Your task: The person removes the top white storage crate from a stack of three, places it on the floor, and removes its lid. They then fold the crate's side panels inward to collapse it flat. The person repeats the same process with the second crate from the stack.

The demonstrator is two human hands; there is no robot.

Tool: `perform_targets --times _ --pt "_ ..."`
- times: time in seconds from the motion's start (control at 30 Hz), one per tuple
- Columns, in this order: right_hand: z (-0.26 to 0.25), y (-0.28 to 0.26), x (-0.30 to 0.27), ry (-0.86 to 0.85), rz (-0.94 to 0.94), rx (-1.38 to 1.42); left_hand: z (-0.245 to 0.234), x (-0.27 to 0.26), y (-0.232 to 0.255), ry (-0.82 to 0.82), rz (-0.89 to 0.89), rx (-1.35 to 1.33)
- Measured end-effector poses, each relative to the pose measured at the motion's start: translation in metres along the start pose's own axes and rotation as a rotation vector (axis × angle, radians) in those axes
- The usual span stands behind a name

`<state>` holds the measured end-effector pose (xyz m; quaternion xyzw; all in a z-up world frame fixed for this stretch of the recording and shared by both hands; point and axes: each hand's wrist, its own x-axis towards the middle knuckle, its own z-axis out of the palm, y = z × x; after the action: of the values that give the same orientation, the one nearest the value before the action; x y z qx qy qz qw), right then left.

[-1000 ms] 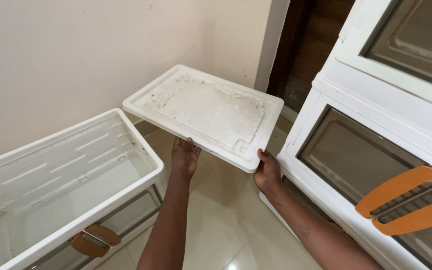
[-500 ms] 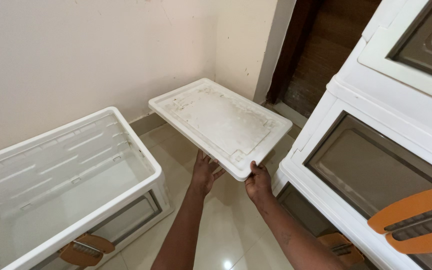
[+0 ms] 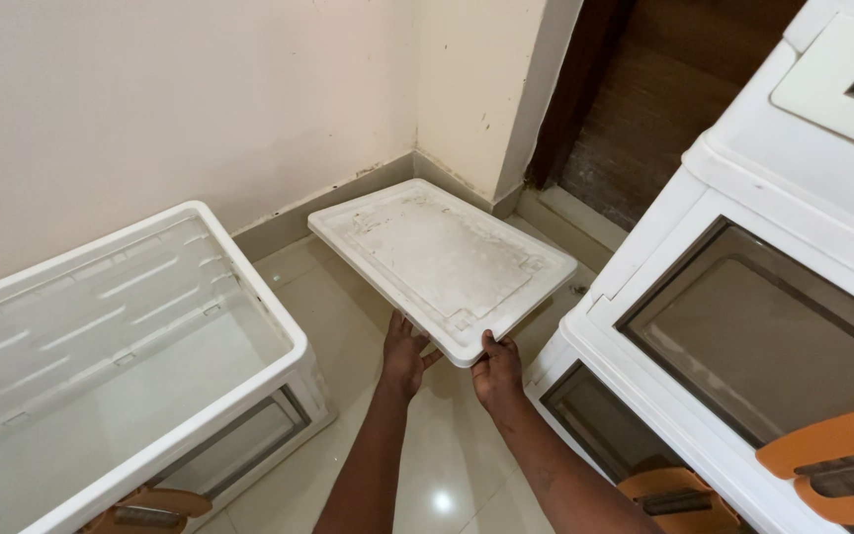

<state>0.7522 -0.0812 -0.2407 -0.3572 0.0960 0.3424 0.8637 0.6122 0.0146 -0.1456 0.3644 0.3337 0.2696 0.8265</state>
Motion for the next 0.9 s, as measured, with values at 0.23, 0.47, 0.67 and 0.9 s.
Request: perform_targets --times 0.23,0.47,0.67,0.9 --pt "0.003 0.004 0.006 -0.055 0.056 -0.117 -0.008 0.015 -0.014 0.059 0.002 0.01" --pt "0.002 0.005 0.018 0.022 0.179 -0.535 -0.016 0.026 -0.019 0.078 -0.017 0.087" --pt "-0.018 0.019 0.057 -0.031 0.177 -0.6 -0.023 0.045 -0.024 0.107 -0.077 0.084" --pt "-0.022 0.036 0.059 -0.017 0.133 -0.554 -0.041 0.064 -0.045 0.16 -0.155 0.022"
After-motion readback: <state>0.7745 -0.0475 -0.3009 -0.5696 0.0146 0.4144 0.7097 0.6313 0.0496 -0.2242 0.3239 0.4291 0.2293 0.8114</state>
